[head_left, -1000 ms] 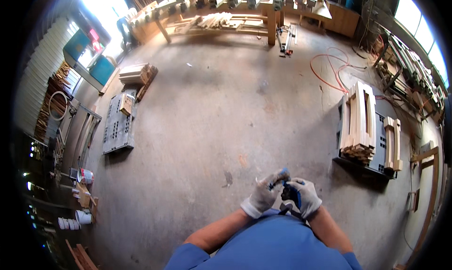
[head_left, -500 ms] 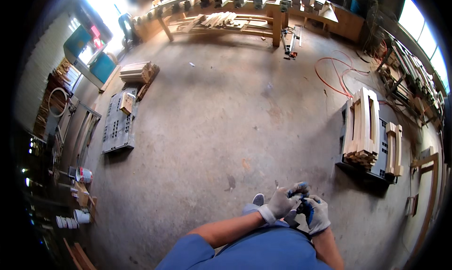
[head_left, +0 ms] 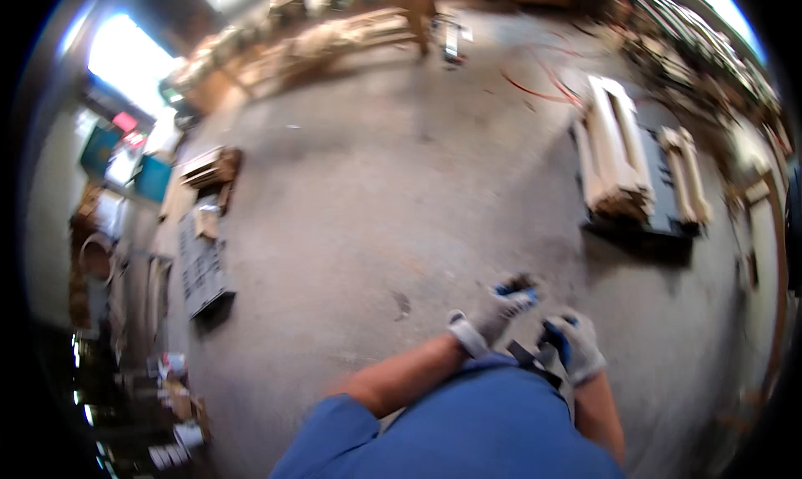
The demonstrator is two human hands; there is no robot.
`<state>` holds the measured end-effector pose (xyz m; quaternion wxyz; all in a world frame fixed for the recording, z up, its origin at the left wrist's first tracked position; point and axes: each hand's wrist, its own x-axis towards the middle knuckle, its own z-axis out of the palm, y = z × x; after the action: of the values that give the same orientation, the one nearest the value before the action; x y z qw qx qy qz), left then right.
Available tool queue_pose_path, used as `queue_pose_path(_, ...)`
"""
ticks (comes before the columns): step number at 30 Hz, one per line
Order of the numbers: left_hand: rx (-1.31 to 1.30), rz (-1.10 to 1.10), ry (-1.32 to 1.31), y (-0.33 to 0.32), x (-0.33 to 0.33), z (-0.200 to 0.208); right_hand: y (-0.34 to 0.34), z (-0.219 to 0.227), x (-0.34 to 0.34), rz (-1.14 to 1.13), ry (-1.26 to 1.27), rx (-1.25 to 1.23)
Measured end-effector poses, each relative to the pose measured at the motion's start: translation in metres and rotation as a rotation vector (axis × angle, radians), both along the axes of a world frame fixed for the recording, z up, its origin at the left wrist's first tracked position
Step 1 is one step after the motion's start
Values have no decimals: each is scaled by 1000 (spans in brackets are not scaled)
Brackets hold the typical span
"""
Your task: The person uses pliers to trim small protrusions from the ends of wooden planks on a workbench. They repeatedly pick up planks, trim them, and place them into a stack. The person also walks to a pallet to place trimmed pieces and returns to the workbench to continue trimming.
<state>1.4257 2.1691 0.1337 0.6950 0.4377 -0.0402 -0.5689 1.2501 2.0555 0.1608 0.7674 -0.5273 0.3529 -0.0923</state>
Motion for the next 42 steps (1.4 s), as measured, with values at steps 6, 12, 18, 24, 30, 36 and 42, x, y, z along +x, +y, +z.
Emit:
queue_pose_path(6,207,-117,-285,-57,-64,-2,-52,-48,-120,-211,95,232)
queue_pose_path(12,384,-3,-58,-91,-114,-64,-98,-59,-208,-259,56,299)
queue_pose_path(18,653,-121,-176,-56,-99,-144,-123,-33,-250,-282,56,250)
queue_pose_path(24,1019,-839,-677,6,-90,-230,-147,-69,-298,-537,-65,354)
queue_pose_path(30,846,-1626,-1481,-54,-117,-267,-198,-91,-351,-701,-42,395)
queue_pose_path(36,1078,-1260,-935,-284,-167,-166,-271,-133,-422,-892,-48,389)
queue_pose_path(42,714,-1005,-1560,-455,-166,-226,-308,-212,-501,-1025,305,367)
